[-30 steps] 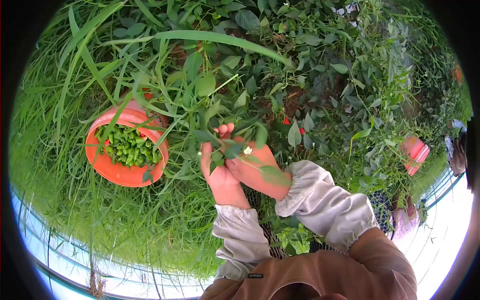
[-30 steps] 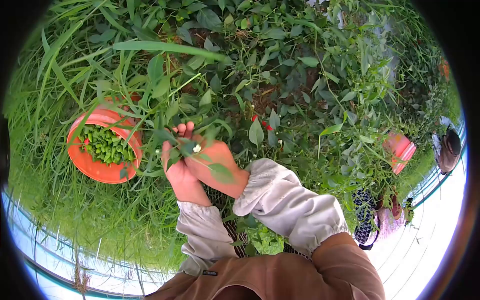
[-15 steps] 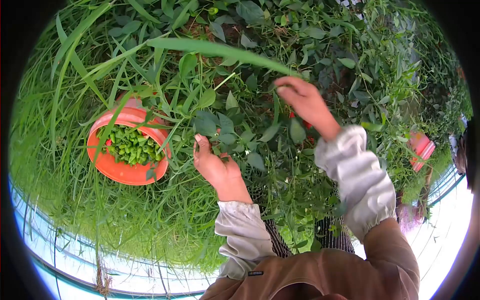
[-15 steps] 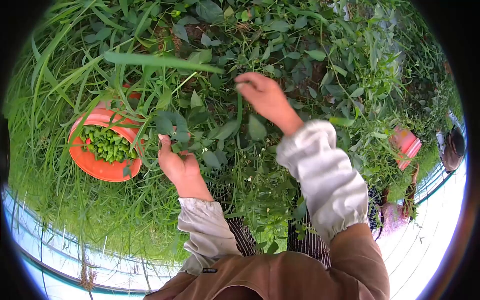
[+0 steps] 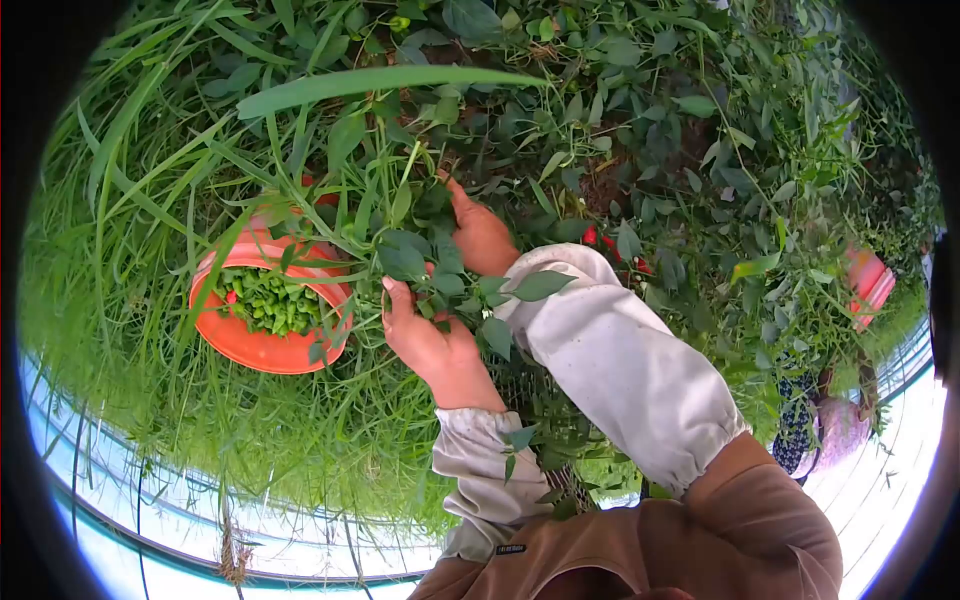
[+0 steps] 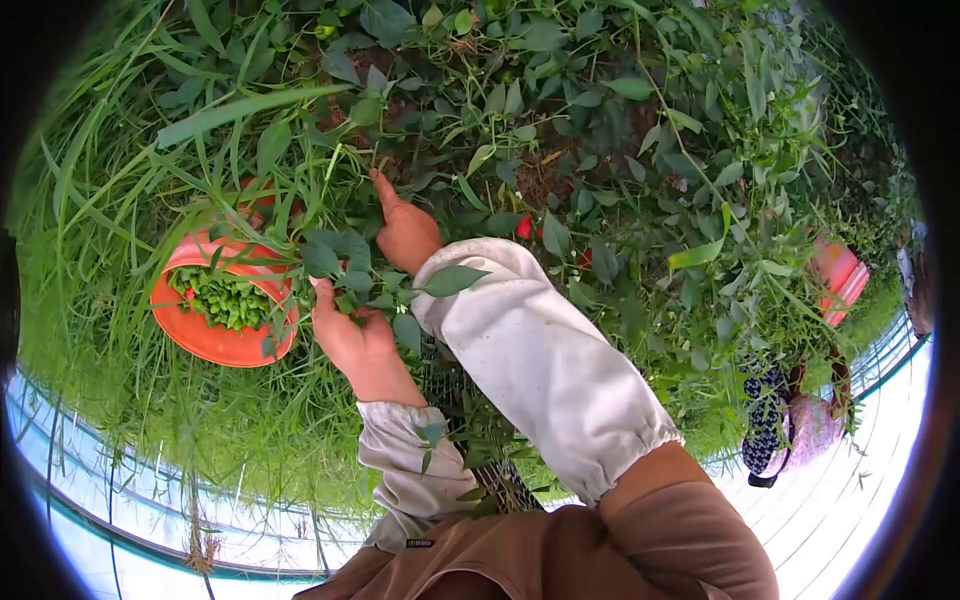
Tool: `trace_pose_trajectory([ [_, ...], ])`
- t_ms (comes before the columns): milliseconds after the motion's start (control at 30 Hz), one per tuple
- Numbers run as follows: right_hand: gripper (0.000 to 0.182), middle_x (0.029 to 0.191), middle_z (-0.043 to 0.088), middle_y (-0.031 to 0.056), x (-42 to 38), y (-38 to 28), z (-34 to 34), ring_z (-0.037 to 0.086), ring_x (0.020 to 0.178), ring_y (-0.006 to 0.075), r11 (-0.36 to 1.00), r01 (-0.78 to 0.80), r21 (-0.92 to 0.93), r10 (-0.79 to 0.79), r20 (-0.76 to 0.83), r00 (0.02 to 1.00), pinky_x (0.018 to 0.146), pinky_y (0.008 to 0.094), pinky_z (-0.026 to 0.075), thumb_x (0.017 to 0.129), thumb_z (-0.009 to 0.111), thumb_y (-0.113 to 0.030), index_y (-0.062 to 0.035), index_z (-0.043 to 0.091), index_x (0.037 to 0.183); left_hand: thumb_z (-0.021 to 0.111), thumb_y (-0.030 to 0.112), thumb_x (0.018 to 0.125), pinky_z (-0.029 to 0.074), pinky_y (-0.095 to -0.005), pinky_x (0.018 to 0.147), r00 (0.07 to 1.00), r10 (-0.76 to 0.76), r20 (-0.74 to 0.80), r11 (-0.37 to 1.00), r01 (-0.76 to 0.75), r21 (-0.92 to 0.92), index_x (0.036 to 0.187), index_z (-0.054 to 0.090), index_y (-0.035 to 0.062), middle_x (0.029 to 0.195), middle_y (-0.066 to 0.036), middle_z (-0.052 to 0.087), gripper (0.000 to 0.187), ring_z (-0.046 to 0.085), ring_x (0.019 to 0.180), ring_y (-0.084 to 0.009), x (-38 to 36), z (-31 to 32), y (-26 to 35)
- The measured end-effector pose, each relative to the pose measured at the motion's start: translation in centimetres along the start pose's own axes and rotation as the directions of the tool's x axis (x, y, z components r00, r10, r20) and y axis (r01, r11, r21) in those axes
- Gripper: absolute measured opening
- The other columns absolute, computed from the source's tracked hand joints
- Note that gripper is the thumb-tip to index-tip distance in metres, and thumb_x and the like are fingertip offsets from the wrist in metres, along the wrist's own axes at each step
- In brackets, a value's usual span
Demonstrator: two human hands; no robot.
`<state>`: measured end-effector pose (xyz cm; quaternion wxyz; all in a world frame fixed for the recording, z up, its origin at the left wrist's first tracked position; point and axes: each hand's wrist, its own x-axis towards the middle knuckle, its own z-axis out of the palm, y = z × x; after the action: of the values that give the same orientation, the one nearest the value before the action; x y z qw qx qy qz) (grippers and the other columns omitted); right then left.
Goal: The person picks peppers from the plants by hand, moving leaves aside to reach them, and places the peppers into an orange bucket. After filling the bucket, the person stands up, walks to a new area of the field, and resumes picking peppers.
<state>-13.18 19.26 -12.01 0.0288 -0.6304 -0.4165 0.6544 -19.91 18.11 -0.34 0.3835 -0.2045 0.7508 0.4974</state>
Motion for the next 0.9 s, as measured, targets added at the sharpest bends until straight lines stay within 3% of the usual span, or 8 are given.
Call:
trace_pose_trajectory([
  [100, 0.079, 0.096, 0.064, 0.0253, -0.7, 0.8, -2.4, 0.061, 0.087, 0.042, 0.996, -0.006, -0.085, 0.008, 0.026, 1.0, 0.08, 0.0477, 0.047, 0.077, 0.051, -0.005, -0.0199, 0.02, 0.148, 0.054, 0.023, 0.095, 0.05, -0.0292, 0.063, 0.995, 0.001, -0.104, 0.999, 0.004, 0.051, 0.105, 0.059, 0.0, 0.093, -0.008, 0.064, 0.026, 0.062, 0.077, -0.0176, -0.8, 1.0, 0.3],
  [200, 0.07, 0.089, 0.063, 0.0159, -2.8, 1.2, -5.5, 0.061, 0.077, 0.0345, 0.994, 0.001, -0.109, -0.009, -0.073, 0.997, 0.074, 0.0419, 0.048, 0.086, 0.054, -0.01, -0.0136, 0.021, 0.147, 0.056, 0.023, 0.095, 0.047, -0.0278, 0.059, 0.998, -0.028, -0.064, 1.0, 0.027, -0.011, 0.104, 0.06, 0.0023, 0.088, -0.004, 0.062, 0.023, 0.06, 0.074, -0.0143, -0.8, 1.5, -0.2],
  [300, 0.047, 0.077, 0.058, 0.0048, -3.3, 4.4, -7.8, 0.055, 0.064, 0.0136, 0.982, 0.117, 0.148, -0.069, -0.296, 0.953, 0.06, 0.0296, 0.047, 0.09, 0.052, -0.011, -0.0096, 0.043, 0.136, 0.057, 0.023, 0.094, 0.041, -0.0251, 0.054, 0.993, -0.01, -0.114, 0.997, 0.019, 0.075, 0.103, 0.06, 0.0051, 0.082, 0.0, 0.058, 0.021, 0.056, 0.07, -0.0095, -1.0, 1.7, -0.5],
  [367, 0.034, 0.076, 0.057, 0.002, -2.0, 5.4, -9.4, 0.051, 0.06, 0.0096, 0.792, -0.167, 0.587, 0.311, -0.153, 0.938, 0.055, 0.0254, 0.043, 0.093, 0.05, -0.013, -0.0077, 0.053, 0.126, 0.059, 0.023, 0.093, 0.036, -0.0228, 0.05, 0.989, -0.023, -0.144, 0.998, 0.031, 0.053, 0.104, 0.059, 0.0071, 0.078, 0.003, 0.054, 0.019, 0.053, 0.067, -0.0061, -1.4, 2.1, -0.6],
  [533, 0.012, 0.075, 0.057, 0.0037, 2.3, 5.8, -9.4, 0.048, 0.056, 0.0124, 0.528, -0.377, 0.761, 0.539, 0.044, 0.841, 0.049, 0.028, 0.04, 0.092, 0.05, -0.015, -0.0069, 0.057, 0.098, 0.056, 0.017, 0.094, 0.036, -0.0187, 0.052, 0.997, -0.061, -0.051, 0.998, 0.062, 0.013, 0.111, 0.056, 0.0048, 0.098, -0.002, 0.063, 0.021, 0.062, 0.085, -0.0125, -1.7, 2.0, -0.8],
  [700, 0.006, 0.069, 0.051, 0.003, 6.3, 8.7, -7.6, 0.048, 0.054, 0.0142, 0.296, -0.245, 0.923, 0.578, 0.031, 0.815, 0.043, 0.0299, 0.038, 0.09, 0.059, -0.012, -0.0091, 0.055, 0.088, 0.058, 0.02, 0.094, 0.047, -0.0253, 0.056, 0.995, -0.063, -0.072, 0.998, 0.062, -0.018, 0.1, 0.059, 0.0031, 0.086, -0.004, 0.064, 0.018, 0.058, 0.07, -0.0115, -1.6, 1.8, -1.3],
  [800, 0.012, 0.07, 0.05, 0.0017, 7.1, 7.8, -7.6, 0.045, 0.056, 0.0142, -0.131, -0.052, 0.99, 0.438, 0.105, 0.893, 0.048, 0.0292, 0.037, 0.09, 0.062, -0.017, -0.0108, 0.053, 0.085, 0.058, 0.019, 0.094, 0.05, -0.0267, 0.059, 0.996, -0.061, -0.061, 0.996, 0.058, -0.06, 0.1, 0.06, 0.0029, 0.086, -0.004, 0.064, 0.018, 0.059, 0.071, -0.0123, -1.6, 2.1, -1.3],
  [900, 0.016, 0.07, 0.05, 0.0016, 6.1, 8.0, -8.2, 0.045, 0.057, 0.014, 0.03, -0.067, 0.997, 0.553, 0.04, 0.832, 0.05, 0.0286, 0.036, 0.09, 0.063, -0.02, -0.0101, 0.052, 0.083, 0.058, 0.019, 0.094, 0.051, -0.0277, 0.06, 0.998, -0.052, -0.047, 0.996, 0.049, -0.068, 0.099, 0.06, 0.003, 0.085, -0.004, 0.063, 0.017, 0.059, 0.07, -0.0124, -1.5, 1.8, -1.2],
])
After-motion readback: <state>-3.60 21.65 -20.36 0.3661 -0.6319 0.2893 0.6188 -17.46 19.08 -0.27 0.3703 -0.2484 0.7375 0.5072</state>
